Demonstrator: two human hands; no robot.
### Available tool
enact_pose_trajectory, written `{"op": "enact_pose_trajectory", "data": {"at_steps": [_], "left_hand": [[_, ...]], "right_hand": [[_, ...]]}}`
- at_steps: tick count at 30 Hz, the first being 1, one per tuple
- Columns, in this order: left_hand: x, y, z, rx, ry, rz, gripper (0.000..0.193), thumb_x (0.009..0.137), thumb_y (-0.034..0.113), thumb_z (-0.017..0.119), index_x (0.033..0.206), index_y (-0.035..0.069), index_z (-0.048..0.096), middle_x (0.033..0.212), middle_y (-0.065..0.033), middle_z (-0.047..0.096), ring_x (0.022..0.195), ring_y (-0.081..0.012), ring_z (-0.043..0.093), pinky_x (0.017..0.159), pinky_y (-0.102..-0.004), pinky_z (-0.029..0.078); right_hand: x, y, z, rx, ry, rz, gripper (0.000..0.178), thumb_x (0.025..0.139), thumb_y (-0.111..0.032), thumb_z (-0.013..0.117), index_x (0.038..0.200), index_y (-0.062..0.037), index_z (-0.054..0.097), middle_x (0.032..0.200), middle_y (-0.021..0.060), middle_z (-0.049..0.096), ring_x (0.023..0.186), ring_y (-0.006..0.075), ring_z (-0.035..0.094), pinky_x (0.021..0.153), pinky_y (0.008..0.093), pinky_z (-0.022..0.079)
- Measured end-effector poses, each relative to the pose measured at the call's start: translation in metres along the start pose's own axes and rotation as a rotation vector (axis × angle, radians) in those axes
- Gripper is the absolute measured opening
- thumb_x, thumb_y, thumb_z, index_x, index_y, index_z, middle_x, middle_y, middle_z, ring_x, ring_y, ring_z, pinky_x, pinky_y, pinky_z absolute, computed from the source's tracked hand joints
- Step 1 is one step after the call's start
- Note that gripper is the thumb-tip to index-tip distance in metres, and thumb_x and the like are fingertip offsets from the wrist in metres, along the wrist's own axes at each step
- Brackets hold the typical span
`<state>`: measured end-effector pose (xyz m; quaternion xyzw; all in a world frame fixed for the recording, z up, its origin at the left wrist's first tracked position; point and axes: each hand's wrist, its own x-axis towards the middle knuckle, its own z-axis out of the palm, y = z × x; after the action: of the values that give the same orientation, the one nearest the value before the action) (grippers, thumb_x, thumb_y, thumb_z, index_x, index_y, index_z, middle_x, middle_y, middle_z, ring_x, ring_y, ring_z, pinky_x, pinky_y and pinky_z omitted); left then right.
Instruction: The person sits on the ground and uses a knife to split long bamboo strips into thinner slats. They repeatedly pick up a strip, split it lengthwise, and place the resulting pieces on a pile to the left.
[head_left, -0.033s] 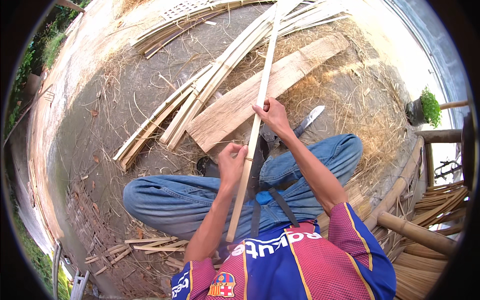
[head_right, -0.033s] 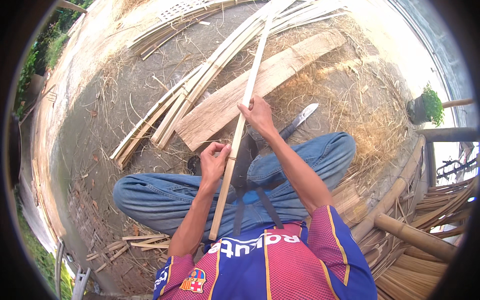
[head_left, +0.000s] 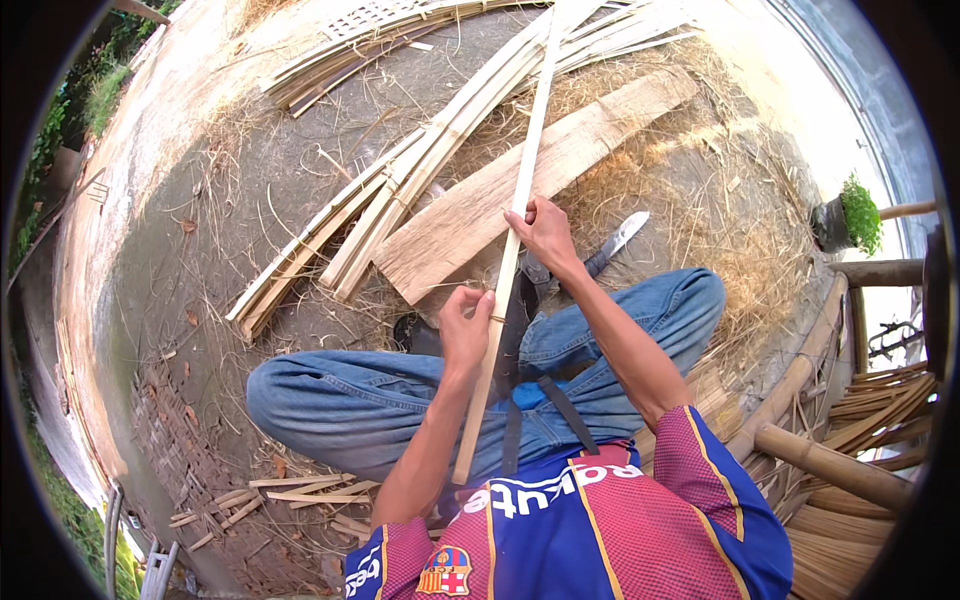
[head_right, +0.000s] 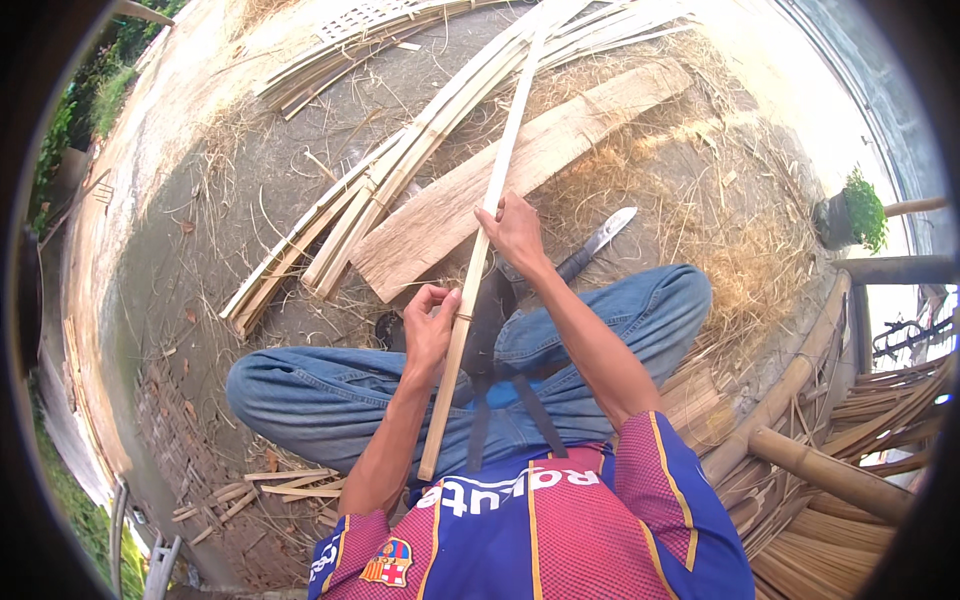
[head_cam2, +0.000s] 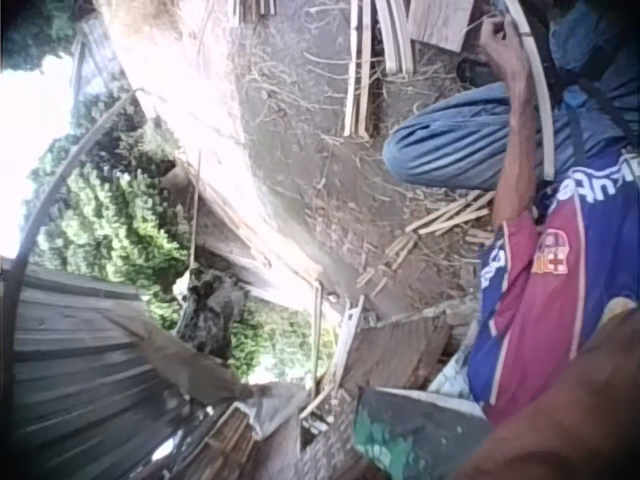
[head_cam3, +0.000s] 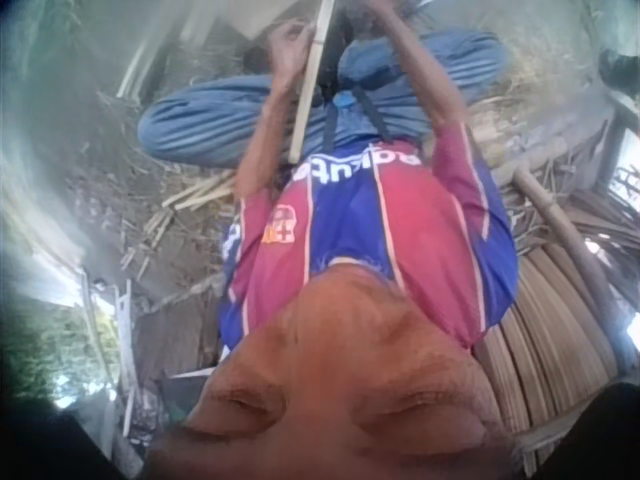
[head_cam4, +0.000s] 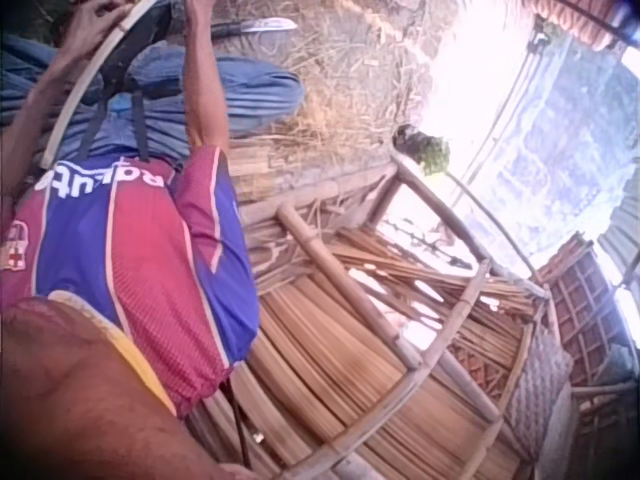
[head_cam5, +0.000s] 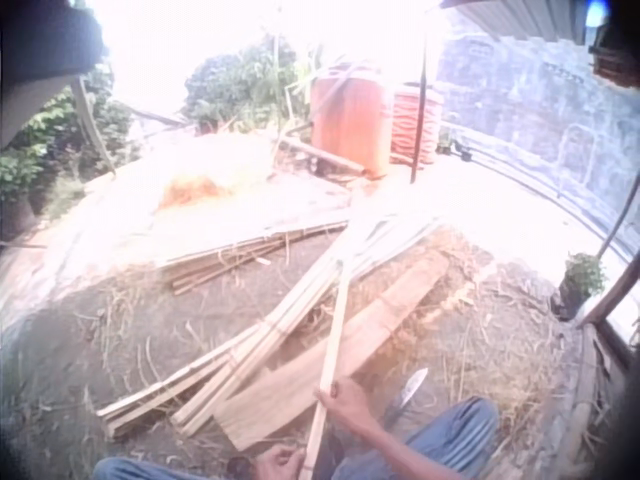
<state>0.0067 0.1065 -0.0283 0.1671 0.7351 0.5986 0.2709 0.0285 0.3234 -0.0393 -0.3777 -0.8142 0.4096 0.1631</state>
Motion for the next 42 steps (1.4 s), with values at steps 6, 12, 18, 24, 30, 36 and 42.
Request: {"op": "enact_pose_trajectory", "data": {"at_steps": [6,12,18,24,30,36,42], "left_hand": [[-0.016,0.034,0.018,-0.246,0.086,-0.204,0.018,0.101,0.016,0.062,0.095,-0.001,0.059,0.087,-0.0091,0.066,0.065,-0.0173,0.071,0.041,-0.0245,0.05],[-0.011,0.034,0.016,-0.213,0.089,-0.228,0.019,0.099,0.017,0.065,0.094,-0.001,0.064,0.085,-0.0068,0.067,0.063,-0.0157,0.07,0.042,-0.0263,0.049],[-0.007,0.008,0.017,-0.005,0.193,0.007,0.019,0.096,0.017,0.069,0.096,-0.002,0.07,0.08,-0.0047,0.069,0.068,-0.01,0.064,0.059,-0.0252,0.049],[-0.008,0.017,0.017,-0.229,0.237,-0.152,0.019,0.092,0.013,0.074,0.1,-0.004,0.073,0.084,-0.0039,0.071,0.073,-0.0062,0.061,0.065,-0.0225,0.049],[-0.006,0.006,0.02,-0.316,0.22,-0.179,0.02,0.092,0.011,0.075,0.105,-0.004,0.074,0.088,-0.0041,0.072,0.073,-0.0056,0.061,0.067,-0.0217,0.05],[-0.007,0.003,0.018,-0.214,0.163,-0.101,0.021,0.096,0.015,0.072,0.104,-0.004,0.075,0.088,-0.0023,0.072,0.074,-0.0058,0.06,0.068,-0.0227,0.049],[-0.01,0.012,0.024,-0.224,0.149,-0.077,0.024,0.096,0.018,0.071,0.102,-0.005,0.075,0.086,-0.0026,0.071,0.076,-0.0063,0.06,0.069,-0.0236,0.048]], "right_hand": [[0.004,-0.019,-0.004,-0.286,0.128,-0.1,0.033,0.084,-0.029,0.076,0.086,0.0015,0.064,0.076,0.0178,0.066,0.073,0.033,0.068,0.068,0.0442,0.053],[0.003,-0.029,-0.013,-0.263,0.105,-0.032,0.035,0.085,-0.027,0.074,0.096,0.0035,0.061,0.089,0.023,0.067,0.082,0.0422,0.068,0.073,0.0499,0.053],[0.009,-0.041,-0.013,-0.067,0.122,0.008,0.033,0.086,-0.023,0.074,0.098,0.0043,0.06,0.088,0.0192,0.069,0.08,0.0335,0.072,0.072,0.043,0.055],[0.012,-0.045,-0.023,0.5,-0.084,0.158,0.028,0.091,-0.019,0.073,0.105,0.0014,0.061,0.091,0.0104,0.071,0.083,0.016,0.072,0.074,0.0306,0.057],[0.009,-0.05,-0.046,0.682,-0.264,0.139,0.032,0.096,-0.022,0.071,0.115,-0.0001,0.057,0.101,0.0104,0.071,0.1,0.0159,0.071,0.082,0.0293,0.06],[0.004,-0.055,-0.062,0.767,-0.337,0.103,0.032,0.095,-0.025,0.072,0.115,-0.0037,0.058,0.105,0.0094,0.071,0.106,0.0169,0.068,0.089,0.0342,0.056],[-0.002,-0.054,-0.074,0.803,-0.396,0.061,0.03,0.095,-0.027,0.073,0.113,-0.0077,0.06,0.108,0.008,0.072,0.107,0.0145,0.066,0.087,0.0312,0.052]]}}
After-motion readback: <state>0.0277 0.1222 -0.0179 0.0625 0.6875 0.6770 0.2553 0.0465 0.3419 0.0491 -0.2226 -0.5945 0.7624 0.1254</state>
